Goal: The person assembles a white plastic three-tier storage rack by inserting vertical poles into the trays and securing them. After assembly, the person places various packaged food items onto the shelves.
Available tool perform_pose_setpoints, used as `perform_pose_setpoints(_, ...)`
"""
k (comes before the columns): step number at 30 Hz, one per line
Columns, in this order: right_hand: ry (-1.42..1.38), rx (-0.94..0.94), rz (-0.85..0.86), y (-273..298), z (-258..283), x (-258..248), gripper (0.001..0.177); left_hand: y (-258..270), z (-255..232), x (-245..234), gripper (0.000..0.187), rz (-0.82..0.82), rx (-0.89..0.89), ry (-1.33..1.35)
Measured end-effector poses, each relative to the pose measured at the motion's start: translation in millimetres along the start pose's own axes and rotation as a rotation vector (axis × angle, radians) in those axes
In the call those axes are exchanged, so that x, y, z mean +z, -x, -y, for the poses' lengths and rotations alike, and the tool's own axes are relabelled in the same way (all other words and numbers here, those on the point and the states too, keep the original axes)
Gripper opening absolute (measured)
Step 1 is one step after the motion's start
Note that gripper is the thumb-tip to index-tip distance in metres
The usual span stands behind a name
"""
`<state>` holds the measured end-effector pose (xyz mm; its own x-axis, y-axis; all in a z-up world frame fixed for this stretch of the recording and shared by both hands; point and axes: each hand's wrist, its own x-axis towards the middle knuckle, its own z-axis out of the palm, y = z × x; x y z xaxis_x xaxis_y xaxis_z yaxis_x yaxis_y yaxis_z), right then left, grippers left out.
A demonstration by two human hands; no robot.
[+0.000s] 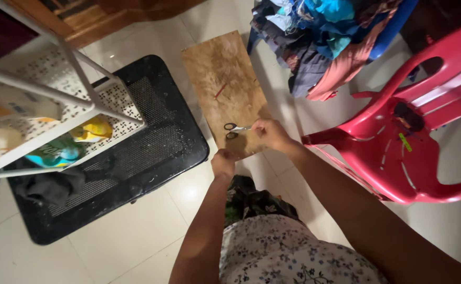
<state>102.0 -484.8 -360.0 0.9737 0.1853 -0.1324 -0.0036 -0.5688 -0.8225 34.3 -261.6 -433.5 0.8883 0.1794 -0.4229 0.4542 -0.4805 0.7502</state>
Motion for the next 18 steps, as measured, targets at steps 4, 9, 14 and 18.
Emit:
perform_pose_setpoints(4, 0.205, -0.051, -0.02, -17.0, -28.8, 41.1, 0.014, -39.0, 14.8, 34.1, 0.023, -0.121, 0.089, -0.038)
perform_pose_setpoints(9, 0.488, -0.197, -0.24, -25.5, -36.0, 74.3, 0.031, -57.1, -3.2, 37.3, 0.027, -0.147, 0.096, 0.045)
perform_pose_setpoints(14, 0.67, -0.286, -0.313, -38.7, -47.3, 82.9, 0.039, -71.9, 4.9, 54.1, 0.024, -0.174, -0.066, 0.121)
perform_pose_setpoints(18, 0.273, -0.04, -0.004, -54.1, -86.5, 79.6, 0.025, -87.8, 10.3, 62.9, 0.023, -0.063, -0.156, 0.616)
